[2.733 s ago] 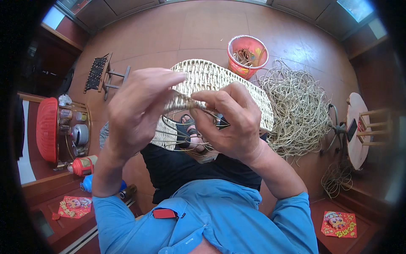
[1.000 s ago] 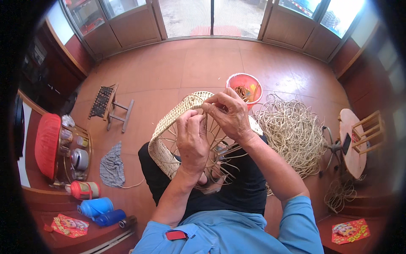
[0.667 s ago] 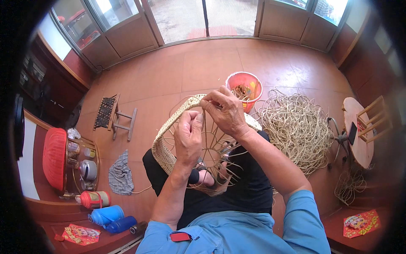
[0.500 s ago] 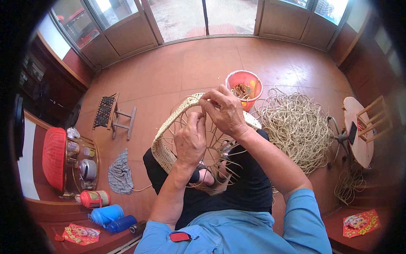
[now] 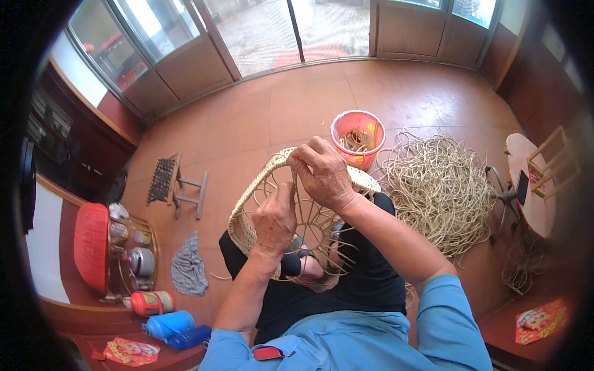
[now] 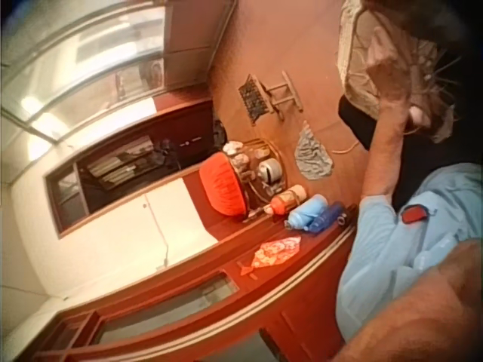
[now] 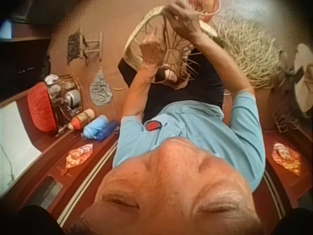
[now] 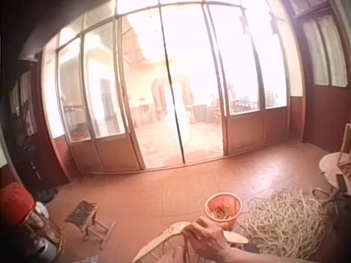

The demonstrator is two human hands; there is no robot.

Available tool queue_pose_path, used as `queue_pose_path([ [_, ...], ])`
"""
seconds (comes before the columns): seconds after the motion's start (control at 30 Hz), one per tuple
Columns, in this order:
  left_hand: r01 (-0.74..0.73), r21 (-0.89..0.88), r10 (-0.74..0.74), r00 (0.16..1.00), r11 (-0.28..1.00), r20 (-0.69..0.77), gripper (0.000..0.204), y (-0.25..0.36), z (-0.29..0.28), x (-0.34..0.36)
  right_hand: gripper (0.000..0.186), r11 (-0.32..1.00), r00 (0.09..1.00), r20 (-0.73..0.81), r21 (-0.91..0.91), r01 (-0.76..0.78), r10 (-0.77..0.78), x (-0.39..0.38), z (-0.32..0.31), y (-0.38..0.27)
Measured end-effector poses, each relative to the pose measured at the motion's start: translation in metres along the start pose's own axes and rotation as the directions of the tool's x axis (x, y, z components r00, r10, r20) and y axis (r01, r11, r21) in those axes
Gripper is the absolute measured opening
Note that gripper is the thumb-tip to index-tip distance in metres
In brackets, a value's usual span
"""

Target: The person is weaving a basket or container using straw or natural fibers.

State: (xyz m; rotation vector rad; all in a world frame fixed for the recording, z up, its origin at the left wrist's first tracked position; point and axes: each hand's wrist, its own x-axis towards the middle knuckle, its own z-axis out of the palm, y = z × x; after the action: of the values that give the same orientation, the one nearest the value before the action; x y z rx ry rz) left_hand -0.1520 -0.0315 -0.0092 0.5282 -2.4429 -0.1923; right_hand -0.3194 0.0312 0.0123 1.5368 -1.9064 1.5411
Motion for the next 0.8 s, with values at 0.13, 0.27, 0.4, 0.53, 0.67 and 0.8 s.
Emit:
queue_pose_path([
  [0.13, 0.006, -0.020, -0.006, 1.000, 1.000, 0.001, 0.017, -0.002, 0.005, -0.017, 0.011, 1.000, 0.999, 0.015, 0.011, -0.028, 0.028, -0.003, -0.001, 0.002],
  [0.27, -0.020, -0.015, 0.019, 0.999, 1.000, -0.037, 0.023, -0.002, 0.010, -0.039, 0.032, 0.990, 0.993, -0.073, -0.116, 0.084, -0.092, -0.039, -0.012, -0.013],
  [0.4, -0.020, 0.030, 0.021, 0.999, 0.999, -0.043, 0.023, 0.002, 0.011, -0.051, 0.036, 0.997, 0.999, -0.036, -0.071, 0.025, -0.028, -0.096, -0.019, -0.035],
  [0.53, 0.017, -0.032, -0.018, 0.999, 0.999, -0.037, 0.021, 0.006, 0.006, -0.052, 0.039, 0.917, 0.929, 0.227, 0.212, -0.338, 0.291, -0.154, -0.018, -0.062],
  [0.67, 0.017, -0.055, -0.014, 0.998, 0.998, 0.060, 0.018, 0.007, -0.004, -0.049, 0.052, 0.804, 0.826, 0.371, 0.267, -0.532, 0.423, -0.185, -0.013, -0.078],
  [0.8, -0.006, -0.052, 0.013, 0.990, 0.999, 0.143, 0.015, 0.006, -0.012, -0.044, 0.081, 0.121, 0.513, 0.637, 0.554, -0.823, 0.576, -0.183, -0.006, -0.075],
])
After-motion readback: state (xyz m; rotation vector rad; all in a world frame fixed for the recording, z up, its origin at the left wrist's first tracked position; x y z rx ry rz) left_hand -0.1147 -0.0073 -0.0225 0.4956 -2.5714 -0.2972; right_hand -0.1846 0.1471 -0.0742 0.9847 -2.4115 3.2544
